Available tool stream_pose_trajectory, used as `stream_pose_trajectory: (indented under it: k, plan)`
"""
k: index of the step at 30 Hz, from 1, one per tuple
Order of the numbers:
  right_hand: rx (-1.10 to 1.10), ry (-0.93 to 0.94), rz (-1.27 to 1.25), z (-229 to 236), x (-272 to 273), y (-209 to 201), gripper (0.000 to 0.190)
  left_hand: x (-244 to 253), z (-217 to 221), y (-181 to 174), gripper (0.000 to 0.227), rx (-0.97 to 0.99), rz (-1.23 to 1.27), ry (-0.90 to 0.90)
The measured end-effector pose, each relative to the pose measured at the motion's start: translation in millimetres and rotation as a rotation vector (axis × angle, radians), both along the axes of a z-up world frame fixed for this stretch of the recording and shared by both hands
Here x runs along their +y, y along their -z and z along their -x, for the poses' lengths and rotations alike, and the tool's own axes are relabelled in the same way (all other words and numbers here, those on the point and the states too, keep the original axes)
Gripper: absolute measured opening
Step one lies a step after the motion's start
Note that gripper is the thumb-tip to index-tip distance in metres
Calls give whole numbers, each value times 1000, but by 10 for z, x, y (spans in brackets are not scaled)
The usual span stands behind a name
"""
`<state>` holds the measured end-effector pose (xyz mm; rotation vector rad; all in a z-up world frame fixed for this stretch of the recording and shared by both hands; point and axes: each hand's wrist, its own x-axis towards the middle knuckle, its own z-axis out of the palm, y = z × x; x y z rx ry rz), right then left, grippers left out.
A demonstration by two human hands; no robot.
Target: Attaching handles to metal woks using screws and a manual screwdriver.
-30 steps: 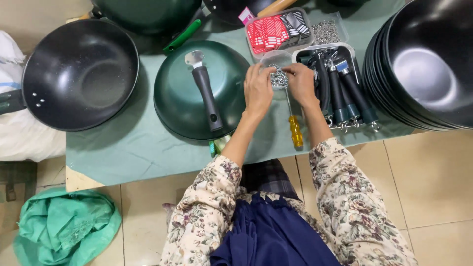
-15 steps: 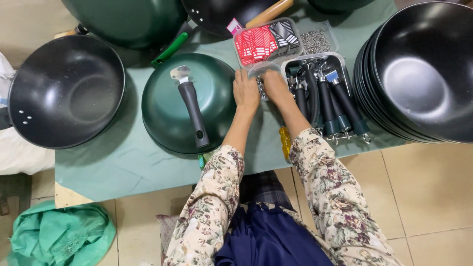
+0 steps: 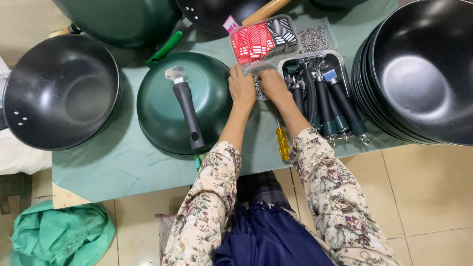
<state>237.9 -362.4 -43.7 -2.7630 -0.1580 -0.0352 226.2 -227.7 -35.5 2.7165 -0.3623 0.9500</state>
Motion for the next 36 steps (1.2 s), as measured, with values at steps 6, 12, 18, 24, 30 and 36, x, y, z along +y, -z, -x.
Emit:
stream_pose_trajectory:
  k: [6,12,18,24,30,36]
  plan:
    - [-27,94,-333,-44,-95,-121,12,13,20,-44,14,-4,10,13]
    - [-21,119,-382,4,-72,-263,12,-2,22,-41,14,-19,16,8]
    - [60,28,-146,-126,-65,12,18,1,18,-17,15,-38,23,11]
    - [138,60,-111,-168,-15,56,19,-2,25,1,15,-67,35,13]
    - [95,65,-82,-125,-50,-34,19,-4,6,66,15,-82,45,19]
    - [10,37,-209,-137,-74,-180,22,-11,-23,91,15,-97,48,14]
